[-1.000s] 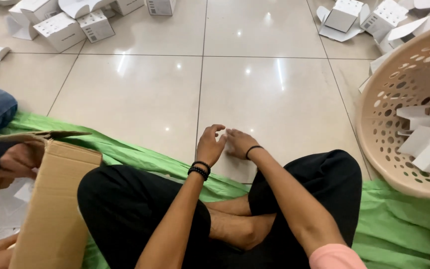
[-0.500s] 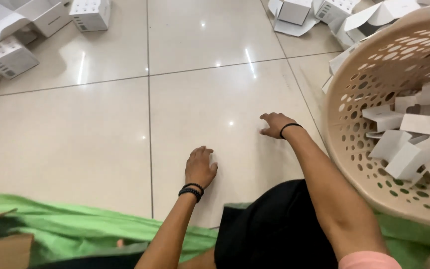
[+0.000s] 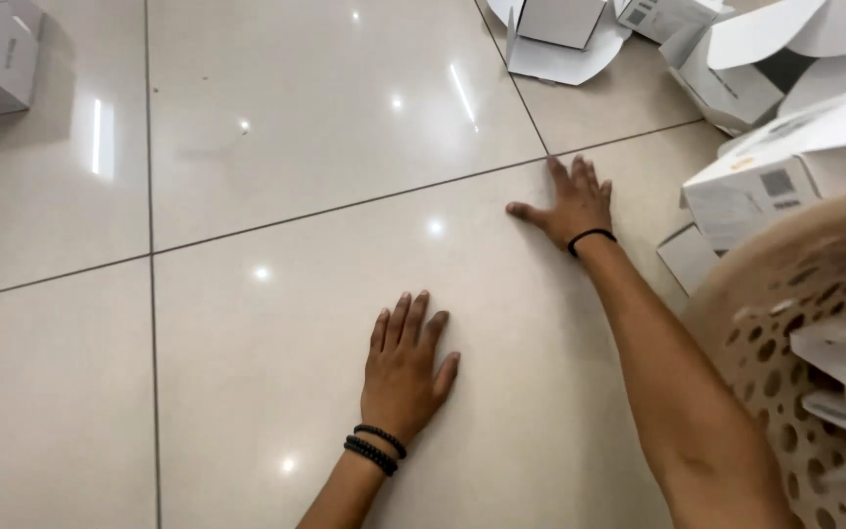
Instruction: Packing small white product boxes with cards and manuals while sitting on the floor.
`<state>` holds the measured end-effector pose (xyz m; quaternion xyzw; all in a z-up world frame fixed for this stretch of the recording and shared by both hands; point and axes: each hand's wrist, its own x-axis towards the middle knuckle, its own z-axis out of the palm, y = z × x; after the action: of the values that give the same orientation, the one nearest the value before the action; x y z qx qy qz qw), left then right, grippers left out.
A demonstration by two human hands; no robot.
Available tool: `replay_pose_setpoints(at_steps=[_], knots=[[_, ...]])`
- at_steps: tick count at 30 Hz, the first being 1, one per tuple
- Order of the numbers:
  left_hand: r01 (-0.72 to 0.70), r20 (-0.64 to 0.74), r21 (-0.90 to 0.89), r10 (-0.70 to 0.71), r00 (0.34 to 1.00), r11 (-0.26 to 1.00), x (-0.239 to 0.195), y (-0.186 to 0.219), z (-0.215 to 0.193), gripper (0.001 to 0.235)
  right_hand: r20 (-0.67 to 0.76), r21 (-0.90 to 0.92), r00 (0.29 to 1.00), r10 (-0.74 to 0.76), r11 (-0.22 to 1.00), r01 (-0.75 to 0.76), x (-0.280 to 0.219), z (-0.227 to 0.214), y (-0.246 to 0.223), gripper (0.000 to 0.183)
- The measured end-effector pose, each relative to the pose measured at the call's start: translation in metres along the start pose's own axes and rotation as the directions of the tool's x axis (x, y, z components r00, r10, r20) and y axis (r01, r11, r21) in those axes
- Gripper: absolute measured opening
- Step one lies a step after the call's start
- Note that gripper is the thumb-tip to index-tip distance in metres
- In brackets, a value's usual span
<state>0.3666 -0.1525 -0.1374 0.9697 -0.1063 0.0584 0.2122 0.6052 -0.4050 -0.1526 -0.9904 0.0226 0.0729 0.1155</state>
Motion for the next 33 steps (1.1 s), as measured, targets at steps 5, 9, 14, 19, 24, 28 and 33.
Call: replay_pose_setpoints(at_steps=[5, 9, 14, 19, 24, 28, 33], knots=[[-0.030, 0.004, -0.019, 0.030, 1.000, 0.999, 0.023, -0.011, 0.013, 0.054, -0.067, 0.096, 0.996, 0.055, 0.994, -0.048, 0.136, 0.001, 0.013, 0.131], [-0.038, 0.031, -0.090, 0.041, 0.999, 0.995, 0.021, -0.023, 0.028, 0.056, -0.051, 0.188, 0.984, 0.172, 0.969, -0.160, 0.177, -0.007, 0.007, 0.118], [-0.054, 0.001, -0.113, 0.055, 0.999, 0.992, 0.022, -0.024, 0.030, 0.057, -0.221, 0.253, 0.970, 0.106, 0.966, -0.048, 0.164, 0.010, 0.031, 0.100], [0.090, -0.012, -0.219, -0.095, 0.995, 0.972, 0.014, -0.022, 0.007, 0.054, -0.305, 0.309, 0.952, -0.014, 0.944, 0.113, 0.097, 0.033, 0.018, 0.091], [0.413, -0.128, -0.685, -0.658, 0.742, 0.600, -0.040, -0.023, -0.025, 0.042, -0.139, -0.006, 0.981, -0.135, 0.991, 0.136, -0.029, 0.063, -0.030, 0.093], [0.431, -0.082, -0.619, -0.600, 0.796, 0.657, -0.136, -0.043, -0.029, 0.048, -0.083, -0.092, 0.977, -0.197, 0.978, 0.189, -0.144, 0.073, -0.085, 0.088], [0.479, -0.116, -0.677, -0.724, 0.679, 0.558, -0.244, -0.086, -0.036, 0.065, 0.278, -0.052, 0.924, -0.264, 0.956, 0.289, -0.299, 0.033, -0.151, 0.080]])
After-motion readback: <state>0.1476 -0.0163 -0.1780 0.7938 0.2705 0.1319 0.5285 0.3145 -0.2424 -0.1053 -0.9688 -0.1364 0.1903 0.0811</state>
